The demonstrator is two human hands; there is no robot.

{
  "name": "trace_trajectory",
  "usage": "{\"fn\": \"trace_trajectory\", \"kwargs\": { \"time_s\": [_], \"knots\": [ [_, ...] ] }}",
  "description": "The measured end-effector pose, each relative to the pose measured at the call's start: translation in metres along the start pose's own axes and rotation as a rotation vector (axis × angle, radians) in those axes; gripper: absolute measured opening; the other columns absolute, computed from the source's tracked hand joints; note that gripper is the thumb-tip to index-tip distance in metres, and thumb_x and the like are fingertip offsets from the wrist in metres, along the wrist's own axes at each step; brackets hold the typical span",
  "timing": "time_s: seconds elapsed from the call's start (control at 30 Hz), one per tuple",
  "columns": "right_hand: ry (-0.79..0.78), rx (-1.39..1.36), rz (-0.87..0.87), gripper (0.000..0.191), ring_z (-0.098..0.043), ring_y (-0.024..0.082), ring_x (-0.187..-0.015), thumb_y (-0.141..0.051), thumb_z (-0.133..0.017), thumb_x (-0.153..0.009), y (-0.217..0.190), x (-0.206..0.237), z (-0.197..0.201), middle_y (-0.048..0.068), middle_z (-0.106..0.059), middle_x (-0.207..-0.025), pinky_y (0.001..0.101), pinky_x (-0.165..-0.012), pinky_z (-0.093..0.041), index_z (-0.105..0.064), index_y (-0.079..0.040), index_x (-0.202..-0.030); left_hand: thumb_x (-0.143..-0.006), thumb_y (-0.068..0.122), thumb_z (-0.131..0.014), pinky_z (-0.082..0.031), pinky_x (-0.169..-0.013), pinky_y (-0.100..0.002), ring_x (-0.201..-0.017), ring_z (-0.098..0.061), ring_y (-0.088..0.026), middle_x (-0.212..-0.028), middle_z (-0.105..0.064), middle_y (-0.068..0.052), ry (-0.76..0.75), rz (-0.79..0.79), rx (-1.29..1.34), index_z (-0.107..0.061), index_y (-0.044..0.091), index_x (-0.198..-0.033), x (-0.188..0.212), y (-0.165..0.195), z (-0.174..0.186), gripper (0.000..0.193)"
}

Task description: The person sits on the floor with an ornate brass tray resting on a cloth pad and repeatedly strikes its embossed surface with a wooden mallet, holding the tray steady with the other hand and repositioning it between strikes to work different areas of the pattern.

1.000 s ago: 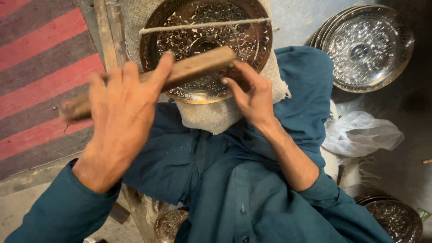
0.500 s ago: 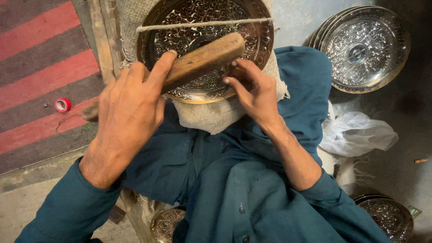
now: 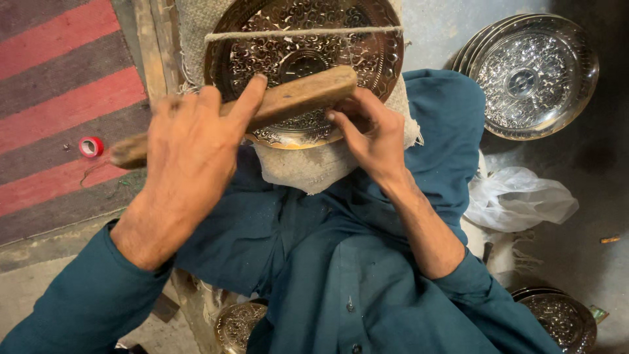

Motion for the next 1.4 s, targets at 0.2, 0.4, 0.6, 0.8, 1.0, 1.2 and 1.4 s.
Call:
{"fn": "trace_trajectory", "kwargs": {
  "time_s": [0.2,0.4,0.6,0.8,1.0,1.2,1.4],
  "knots": [
    [-0.007,0.009,-0.025,0.028,-0.075,0.012,-0.095,0.002,-0.078,-0.096,0.0009,0.0,0.0007,0.009,-0.077,-0.102,0.0252,-0.081,-0.061,-0.064,0.003,-0.12,-0.09,0.005,-0.071,-0.051,-0.091,-0.048,-0.094,-0.063,-0.03,-0.096,-0.055,-0.01,0.025,0.008,-0.095,-0.05,0.022,-0.155,-0.0016,0.003,0.0039,0.07],
    [-0.009,0.044,-0.02,0.032,-0.076,0.013,-0.094,0.001,-0.079,-0.095,0.0017,-0.0007,0.0006,0.009,-0.077,-0.102,0.0252,-0.081,-0.061,-0.064,0.003,-0.123,-0.095,0.006,-0.07,-0.051,-0.086,-0.048,-0.093,-0.063,-0.032,-0.098,-0.055,-0.01,0.044,0.012,-0.143,-0.049,0.023,-0.155,-0.0028,0.0012,0.0035,0.067],
    [-0.035,0.0,-0.013,0.034,-0.076,0.013,-0.098,0.002,-0.076,-0.097,0.0024,0.0,0.0016,0.009,-0.077,-0.107,0.0257,-0.084,-0.063,-0.063,0.003,-0.128,-0.094,0.005,-0.069,-0.051,-0.09,-0.048,-0.096,-0.063,-0.033,-0.101,-0.055,-0.01,0.067,0.015,-0.155,-0.047,0.024,-0.156,0.0013,-0.0004,0.0009,0.069],
    [-0.049,0.01,-0.062,0.032,-0.076,0.014,-0.094,0.003,-0.076,-0.097,0.0042,0.0009,0.0015,0.009,-0.078,-0.103,0.026,-0.082,-0.061,-0.066,0.002,-0.127,-0.097,0.004,-0.068,-0.049,-0.092,-0.048,-0.096,-0.061,-0.031,-0.099,-0.054,-0.01,0.056,0.01,-0.158,-0.048,0.025,-0.158,-0.0008,-0.0015,0.0006,0.067],
    [-0.047,-0.04,-0.048,0.033,-0.076,0.013,-0.098,0.003,-0.074,-0.098,0.0063,0.0024,0.0012,0.01,-0.078,-0.108,0.0266,-0.085,-0.061,-0.064,0.003,-0.129,-0.098,0.005,-0.067,-0.05,-0.094,-0.047,-0.094,-0.06,-0.03,-0.098,-0.053,-0.009,0.064,0.001,-0.192,-0.048,0.025,-0.159,-0.0006,-0.0007,0.0042,0.067],
    [-0.002,0.033,-0.03,0.032,-0.074,0.012,-0.091,0.002,-0.076,-0.097,0.0072,0.0036,0.0017,0.009,-0.078,-0.101,0.0257,-0.079,-0.059,-0.064,0.003,-0.127,-0.089,0.004,-0.073,-0.048,-0.078,-0.043,-0.09,-0.06,-0.028,-0.097,-0.055,-0.008,0.006,0.054,-0.178,-0.046,0.027,-0.155,-0.0026,0.0006,0.0038,0.075],
    [0.039,0.043,-0.053,0.028,-0.073,0.011,-0.087,0.001,-0.078,-0.097,0.0076,0.0069,-0.0001,0.008,-0.077,-0.098,0.0237,-0.079,-0.058,-0.066,0.001,-0.122,-0.08,0.001,-0.071,-0.048,-0.079,-0.048,-0.09,-0.058,-0.037,-0.099,-0.053,-0.016,0.057,0.11,0.339,-0.04,0.015,-0.155,-0.0058,-0.0017,0.0083,0.083]
  ]
}}
Point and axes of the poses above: each hand's wrist, its own x-axis away from the middle knuckle, its own z-axis out of the back of the hand, y = z × x, the point moved 1 cm from there along -x, towards the middle knuckle
